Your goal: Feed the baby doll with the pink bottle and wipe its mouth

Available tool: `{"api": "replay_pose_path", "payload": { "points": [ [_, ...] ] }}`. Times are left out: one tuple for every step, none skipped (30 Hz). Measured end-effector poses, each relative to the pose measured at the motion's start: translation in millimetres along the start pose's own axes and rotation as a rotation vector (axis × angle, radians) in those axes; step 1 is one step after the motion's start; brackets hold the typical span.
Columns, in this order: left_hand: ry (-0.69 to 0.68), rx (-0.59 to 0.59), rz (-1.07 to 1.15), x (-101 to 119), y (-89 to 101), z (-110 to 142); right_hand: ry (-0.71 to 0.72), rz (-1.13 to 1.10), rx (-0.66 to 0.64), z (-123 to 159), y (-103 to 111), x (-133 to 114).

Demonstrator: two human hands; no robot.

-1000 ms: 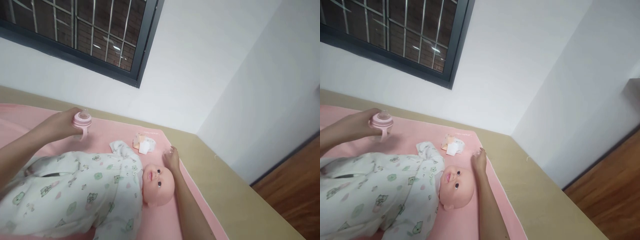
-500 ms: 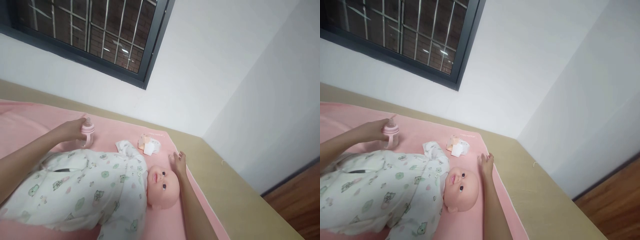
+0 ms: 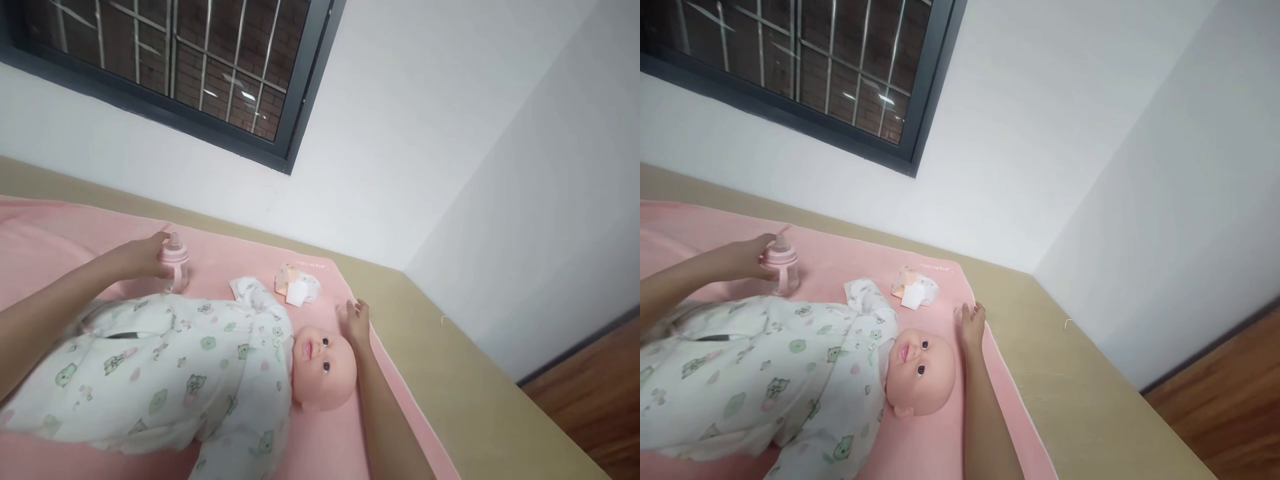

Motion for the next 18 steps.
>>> {"api": "replay_pose_path", "payload": {
  "points": [
    [0.002, -0.031, -0.023, -1.9, 2.0, -0.2, 0.007, 0.006, 0.002, 1.1, 0.2, -1.9],
    [0.001, -0.067, -0.053, -3.6, 5.1, -0.9, 0.015, 0.013, 0.005, 2.4, 0.6, -4.2],
    [-0.003, -0.096, -0.087, -4.7, 10.1, -1.9, 0.024, 0.018, 0.009, 4.0, 1.2, -7.0],
    [-0.007, -0.112, -0.122, -4.7, 17.2, -3.2, 0.038, 0.025, 0.015, 5.9, 2.2, -10.7],
    [-0.006, -0.112, -0.164, -3.0, 26.5, -4.4, 0.063, 0.035, 0.024, 8.1, 3.4, -15.4],
    [0.005, -0.089, -0.202, 0.6, 37.7, -5.3, 0.099, 0.047, 0.037, 10.8, 4.8, -21.2],
    [0.008, -0.05, -0.219, 7.5, 50.0, -5.6, 0.147, 0.06, 0.053, 14.0, 6.3, -28.0],
    [0.019, -0.007, -0.224, 16.9, 61.8, -4.8, 0.207, 0.073, 0.069, 17.6, 7.5, -35.6],
    [0.043, 0.032, -0.219, 28.1, 72.2, -2.9, 0.274, 0.084, 0.082, 21.7, 8.2, -43.4],
    [0.006, 0.049, -0.189, 44.4, 78.9, -0.2, 0.344, 0.092, 0.089, 25.9, 8.1, -51.0],
    [-0.027, 0.067, -0.171, 62.2, 83.2, 3.3, 0.409, 0.094, 0.085, 30.2, 7.0, -57.8],
    [-0.054, 0.053, -0.128, 80.7, 83.2, 7.0, 0.47, 0.096, 0.072, 34.2, 5.0, -63.8],
    [-0.082, 0.018, -0.065, 99.9, 79.6, 10.7, 0.525, 0.098, 0.049, 38.0, 2.1, -68.9],
    [-0.137, -0.063, 0.006, 120.9, 71.6, 14.6, 0.575, 0.102, 0.019, 41.3, -1.5, -72.9],
    [-0.186, -0.163, 0.076, 141.7, 61.2, 18.5, 0.617, 0.109, -0.016, 44.2, -5.5, -75.9],
    [-0.246, -0.248, 0.152, 162.9, 50.9, 22.2, 0.649, 0.121, -0.055, 46.6, -9.7, -77.9],
    [-0.306, -0.381, 0.214, 183.5, 38.1, 26.3, 0.672, 0.137, -0.094, 48.4, -13.7, -79.0],
    [-0.379, -0.502, 0.252, 203.5, 26.1, 30.4, 0.683, 0.156, -0.132, 49.9, -17.5, -79.2]
  ]
}}
Point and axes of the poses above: each hand's wrist, its own z-axis away from the middle knuckle, its own y-axis out of the back of the hand, x = y × z, the point moved 5 cm from there along -z, towards the middle knuckle
